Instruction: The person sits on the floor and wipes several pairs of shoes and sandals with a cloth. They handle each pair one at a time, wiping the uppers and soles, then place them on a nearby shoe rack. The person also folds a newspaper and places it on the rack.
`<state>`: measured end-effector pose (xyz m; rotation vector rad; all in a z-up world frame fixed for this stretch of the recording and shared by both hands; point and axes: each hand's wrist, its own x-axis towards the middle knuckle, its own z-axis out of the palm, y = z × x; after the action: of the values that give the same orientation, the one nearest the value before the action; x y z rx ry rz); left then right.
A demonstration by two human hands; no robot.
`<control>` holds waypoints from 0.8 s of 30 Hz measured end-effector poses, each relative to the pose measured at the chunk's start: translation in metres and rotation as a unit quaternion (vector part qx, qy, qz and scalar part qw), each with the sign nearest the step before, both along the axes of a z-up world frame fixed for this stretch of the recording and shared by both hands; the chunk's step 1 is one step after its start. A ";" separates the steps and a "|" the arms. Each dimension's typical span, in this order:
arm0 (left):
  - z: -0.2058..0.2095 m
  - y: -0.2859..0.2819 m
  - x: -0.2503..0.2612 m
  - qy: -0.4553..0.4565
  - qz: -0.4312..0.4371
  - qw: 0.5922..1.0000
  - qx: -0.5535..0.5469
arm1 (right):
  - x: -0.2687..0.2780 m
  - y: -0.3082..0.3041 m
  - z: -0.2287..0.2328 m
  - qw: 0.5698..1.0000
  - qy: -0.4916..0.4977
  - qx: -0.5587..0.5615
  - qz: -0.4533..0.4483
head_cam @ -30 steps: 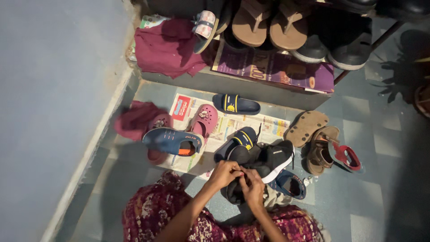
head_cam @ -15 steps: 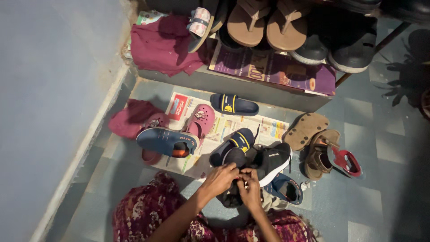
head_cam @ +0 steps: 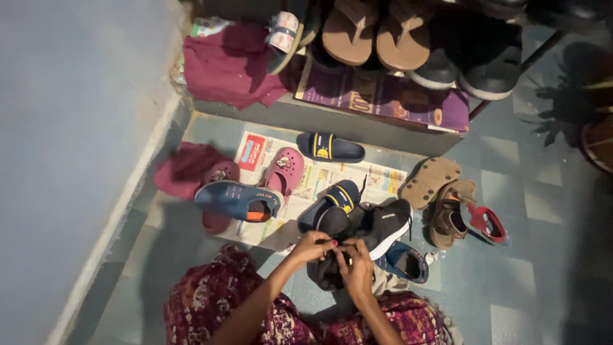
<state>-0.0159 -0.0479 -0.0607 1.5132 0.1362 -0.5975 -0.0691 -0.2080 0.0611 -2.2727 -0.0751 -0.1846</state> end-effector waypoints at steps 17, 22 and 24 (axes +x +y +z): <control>0.058 -0.003 -0.039 -0.322 -0.052 0.864 0.384 | 0.029 -0.053 -0.029 0.965 -0.025 -0.216 -0.144; 0.064 -0.001 -0.050 -0.365 -0.058 0.809 0.456 | 0.079 -0.053 -0.020 0.935 0.076 -0.291 -0.187; 0.065 0.011 -0.046 -0.327 -0.018 0.807 0.491 | 0.073 -0.062 -0.012 0.949 0.034 -0.271 -0.158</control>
<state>-0.0622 -0.0371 0.0046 2.6581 -0.1540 0.0641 0.0043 -0.2701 0.0488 -2.8303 0.3153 -0.2800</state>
